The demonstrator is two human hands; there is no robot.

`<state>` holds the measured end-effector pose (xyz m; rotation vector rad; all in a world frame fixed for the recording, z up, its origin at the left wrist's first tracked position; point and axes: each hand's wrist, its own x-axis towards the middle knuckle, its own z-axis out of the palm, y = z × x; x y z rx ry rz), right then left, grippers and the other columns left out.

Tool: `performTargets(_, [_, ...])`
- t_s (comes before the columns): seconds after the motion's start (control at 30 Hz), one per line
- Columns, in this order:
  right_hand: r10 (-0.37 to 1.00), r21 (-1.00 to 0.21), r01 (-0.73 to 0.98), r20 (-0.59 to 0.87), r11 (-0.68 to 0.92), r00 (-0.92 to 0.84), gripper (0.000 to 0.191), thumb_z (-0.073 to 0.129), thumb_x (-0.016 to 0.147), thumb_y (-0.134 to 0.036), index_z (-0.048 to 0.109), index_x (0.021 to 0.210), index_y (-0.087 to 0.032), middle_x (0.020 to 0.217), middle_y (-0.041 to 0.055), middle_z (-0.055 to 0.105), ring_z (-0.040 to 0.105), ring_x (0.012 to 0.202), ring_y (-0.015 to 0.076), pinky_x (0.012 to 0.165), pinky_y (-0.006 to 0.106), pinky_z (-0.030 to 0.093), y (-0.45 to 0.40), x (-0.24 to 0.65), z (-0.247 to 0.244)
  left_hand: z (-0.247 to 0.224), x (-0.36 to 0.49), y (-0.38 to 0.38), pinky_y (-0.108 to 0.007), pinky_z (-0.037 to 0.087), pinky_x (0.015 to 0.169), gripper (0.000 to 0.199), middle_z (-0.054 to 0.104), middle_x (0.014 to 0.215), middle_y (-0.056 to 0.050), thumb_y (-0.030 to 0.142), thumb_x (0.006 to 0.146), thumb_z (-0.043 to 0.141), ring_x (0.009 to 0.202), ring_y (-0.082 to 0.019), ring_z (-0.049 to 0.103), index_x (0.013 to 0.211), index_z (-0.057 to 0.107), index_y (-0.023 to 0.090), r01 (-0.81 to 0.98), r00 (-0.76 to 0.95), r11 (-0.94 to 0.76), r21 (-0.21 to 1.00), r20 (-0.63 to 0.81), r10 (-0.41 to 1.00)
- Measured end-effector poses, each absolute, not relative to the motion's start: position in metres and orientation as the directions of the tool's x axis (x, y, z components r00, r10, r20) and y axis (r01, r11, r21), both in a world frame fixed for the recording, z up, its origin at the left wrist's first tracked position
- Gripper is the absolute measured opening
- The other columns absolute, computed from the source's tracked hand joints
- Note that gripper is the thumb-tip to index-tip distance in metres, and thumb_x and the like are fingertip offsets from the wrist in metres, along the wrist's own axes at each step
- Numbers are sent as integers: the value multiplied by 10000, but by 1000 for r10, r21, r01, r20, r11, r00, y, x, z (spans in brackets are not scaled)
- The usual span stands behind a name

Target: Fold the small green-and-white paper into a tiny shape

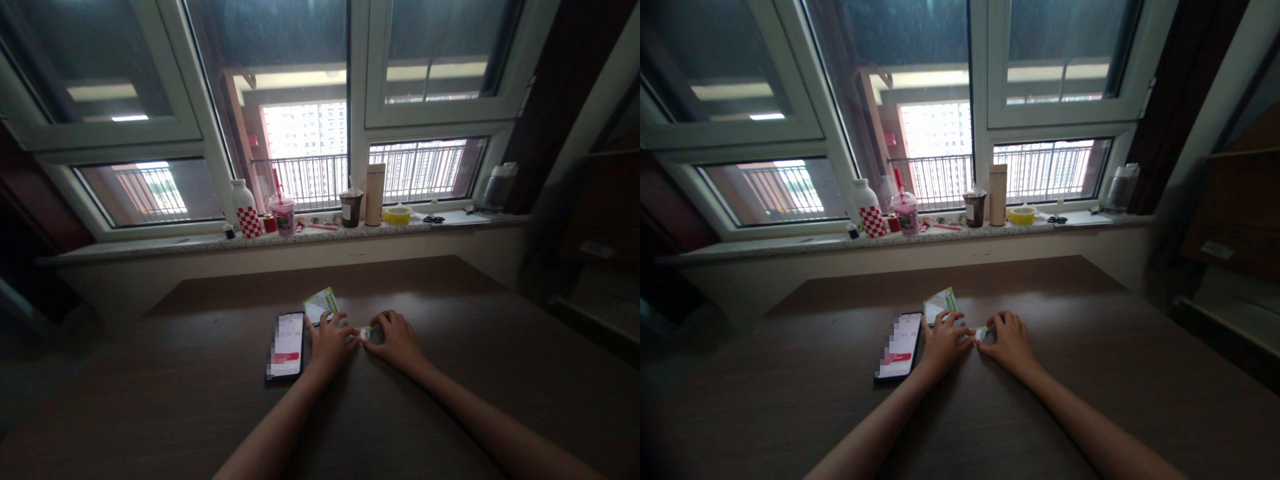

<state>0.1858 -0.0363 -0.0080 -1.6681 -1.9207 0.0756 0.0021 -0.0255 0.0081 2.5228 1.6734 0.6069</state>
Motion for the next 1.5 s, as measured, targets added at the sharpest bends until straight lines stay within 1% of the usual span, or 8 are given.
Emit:
performTargets(0.23, [922, -483, 840, 384, 248, -51, 411, 692, 717, -472, 633, 1033, -216, 1049, 82, 570, 520, 1030, 260, 919, 382, 394, -34, 191, -12, 9, 2, -28, -761, -43, 1027, 170, 546, 1328, 28, 464, 846, 600, 1289, -313, 338, 967, 705, 407, 875, 318, -404, 265, 314, 895])
performTargets(0.33, [922, -542, 802, 387, 252, -28, 292, 647, 784, -388, 666, 1024, -223, 1048, 78, 582, 519, 1039, 243, 923, 369, 403, -32, 195, -14, 8, 2, -28, -755, -40, 1034, 176, 557, 1310, 19, 470, 846, 595, 1281, -314, 347, 934, 714, 374, 873, 317, -408, 267, 326, 891])
performTargets(0.47, [919, -579, 768, 392, 273, -32, 166, 598, 830, -310, 743, 881, -247, 1023, 68, 605, 526, 1028, 225, 937, 366, 401, -29, 200, -15, 7, 1, -27, -766, -31, 1025, 165, 566, 1291, 23, 472, 836, 610, 1268, -310, 366, 917, 709, 370, 870, 320, -418, 264, 344, 883])
performTargets(0.67, [905, -539, 777, 415, 324, -90, 106, 667, 780, -301, 772, 796, -298, 1038, 44, 637, 522, 1048, 225, 942, 363, 409, -31, 200, -18, 9, 3, -28, -761, -12, 1033, 167, 565, 1300, 25, 473, 828, 618, 1277, -316, 360, 928, 713, 378, 883, 297, -383, 272, 310, 903])
performTargets(0.8, [915, -538, 795, 399, 281, -54, 120, 663, 776, -288, 780, 804, -290, 1040, 59, 625, 514, 1039, 229, 939, 358, 419, -31, 199, -17, 12, 3, -28, -760, -18, 1034, 169, 562, 1306, 25, 475, 820, 625, 1283, -328, 351, 925, 718, 381, 885, 292, -373, 278, 292, 911])
performTargets(0.97, [917, -473, 852, 398, 226, -23, 164, 634, 809, -324, 784, 864, -284, 1045, 96, 604, 490, 1044, 258, 928, 377, 419, -33, 198, -9, 12, 2, -27, -770, -34, 1019, 169, 556, 1315, 28, 476, 826, 615, 1295, -335, 330, 922, 715, 381, 876, 303, -380, 295, 276, 912])
performTargets(1.2, [915, -368, 921, 402, 130, 31, 206, 590, 846, -347, 762, 958, -330, 1016, 95, 591, 483, 1040, 273, 841, 378, 426, -33, 196, -1, 7, 2, -25, -775, -20, 1013, 155, 553, 1314, 38, 477, 821, 622, 1288, -327, 339, 918, 710, 393, 877, 307, -394, 274, 311, 899])
performTargets(1.5, [907, -418, 891, 421, 174, 21, 206, 581, 861, -329, 764, 949, -298, 1047, 94, 579, 494, 1040, 254, 893, 360, 412, -28, 198, -6, 6, 2, -25, -768, -25, 1019, 134, 565, 1305, 33, 455, 820, 633, 1285, -316, 351, 904, 708, 382, 873, 298, -395, 287, 328, 896])
